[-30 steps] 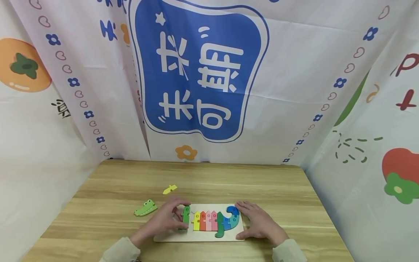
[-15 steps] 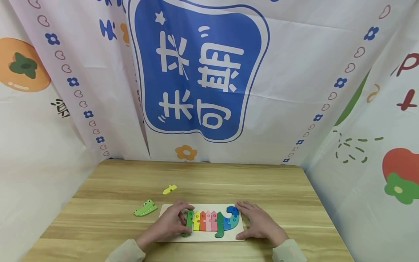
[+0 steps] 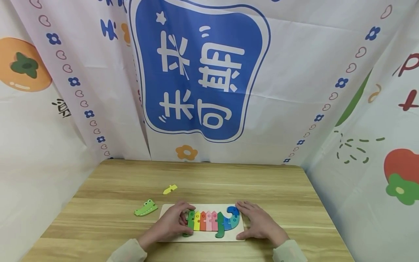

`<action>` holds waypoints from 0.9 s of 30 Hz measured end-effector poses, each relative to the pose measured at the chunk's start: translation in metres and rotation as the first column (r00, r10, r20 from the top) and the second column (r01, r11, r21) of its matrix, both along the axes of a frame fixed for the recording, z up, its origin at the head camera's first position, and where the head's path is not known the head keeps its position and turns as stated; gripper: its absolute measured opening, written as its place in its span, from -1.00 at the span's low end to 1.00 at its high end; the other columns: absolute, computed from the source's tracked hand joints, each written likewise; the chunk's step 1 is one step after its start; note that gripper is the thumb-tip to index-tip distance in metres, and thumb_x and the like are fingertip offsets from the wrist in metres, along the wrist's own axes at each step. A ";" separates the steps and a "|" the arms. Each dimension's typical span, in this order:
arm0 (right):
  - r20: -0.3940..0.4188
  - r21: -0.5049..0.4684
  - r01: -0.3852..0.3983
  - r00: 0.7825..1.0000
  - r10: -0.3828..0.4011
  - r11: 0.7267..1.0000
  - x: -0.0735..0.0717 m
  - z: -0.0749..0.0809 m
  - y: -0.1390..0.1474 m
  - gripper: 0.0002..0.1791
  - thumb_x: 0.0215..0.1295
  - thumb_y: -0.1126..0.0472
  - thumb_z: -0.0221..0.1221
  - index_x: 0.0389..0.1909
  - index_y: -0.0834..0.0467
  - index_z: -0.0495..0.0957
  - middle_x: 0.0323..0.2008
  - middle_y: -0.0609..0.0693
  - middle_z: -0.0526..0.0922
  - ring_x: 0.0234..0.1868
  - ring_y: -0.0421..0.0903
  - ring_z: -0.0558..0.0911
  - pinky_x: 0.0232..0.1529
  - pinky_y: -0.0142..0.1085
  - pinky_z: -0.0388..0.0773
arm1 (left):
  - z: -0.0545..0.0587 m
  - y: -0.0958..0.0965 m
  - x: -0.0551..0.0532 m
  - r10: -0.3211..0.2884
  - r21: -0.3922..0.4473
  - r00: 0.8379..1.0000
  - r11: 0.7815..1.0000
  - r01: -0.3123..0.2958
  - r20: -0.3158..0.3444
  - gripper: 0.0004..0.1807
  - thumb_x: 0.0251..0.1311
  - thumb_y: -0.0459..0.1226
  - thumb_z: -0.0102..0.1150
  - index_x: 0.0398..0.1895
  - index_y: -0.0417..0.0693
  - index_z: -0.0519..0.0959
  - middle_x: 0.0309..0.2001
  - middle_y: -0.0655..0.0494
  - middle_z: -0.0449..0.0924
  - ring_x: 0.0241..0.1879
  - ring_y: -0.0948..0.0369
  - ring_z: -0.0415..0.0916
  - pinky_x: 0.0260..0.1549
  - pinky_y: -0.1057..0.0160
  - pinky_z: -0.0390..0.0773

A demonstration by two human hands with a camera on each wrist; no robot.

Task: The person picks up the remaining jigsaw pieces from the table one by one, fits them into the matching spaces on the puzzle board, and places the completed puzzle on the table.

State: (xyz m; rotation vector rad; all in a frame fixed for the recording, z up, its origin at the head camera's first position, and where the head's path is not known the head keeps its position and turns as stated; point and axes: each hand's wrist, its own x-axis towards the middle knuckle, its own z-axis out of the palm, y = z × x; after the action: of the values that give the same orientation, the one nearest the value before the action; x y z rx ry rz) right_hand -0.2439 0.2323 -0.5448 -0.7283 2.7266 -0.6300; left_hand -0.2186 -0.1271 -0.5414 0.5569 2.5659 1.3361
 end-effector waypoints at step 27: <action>0.031 0.004 0.015 0.999 -0.015 1.000 0.001 0.003 -0.001 0.21 -0.06 -0.39 0.49 0.59 0.03 0.25 0.58 0.06 0.27 0.60 0.29 0.16 0.47 0.39 0.15 | -0.002 -0.003 -0.001 -0.017 -0.133 0.997 0.991 0.007 -0.077 -0.26 -0.05 -0.08 0.66 0.22 -0.14 0.60 -0.10 0.16 0.53 -0.37 0.30 0.43 -0.43 0.41 0.44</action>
State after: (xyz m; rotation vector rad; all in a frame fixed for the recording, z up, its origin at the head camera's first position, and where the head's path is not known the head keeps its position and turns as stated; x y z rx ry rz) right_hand -0.2426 0.2315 -0.5415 -0.6919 2.7070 -0.6342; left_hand -0.2196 -0.1297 -0.5434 0.6101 2.6842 1.1507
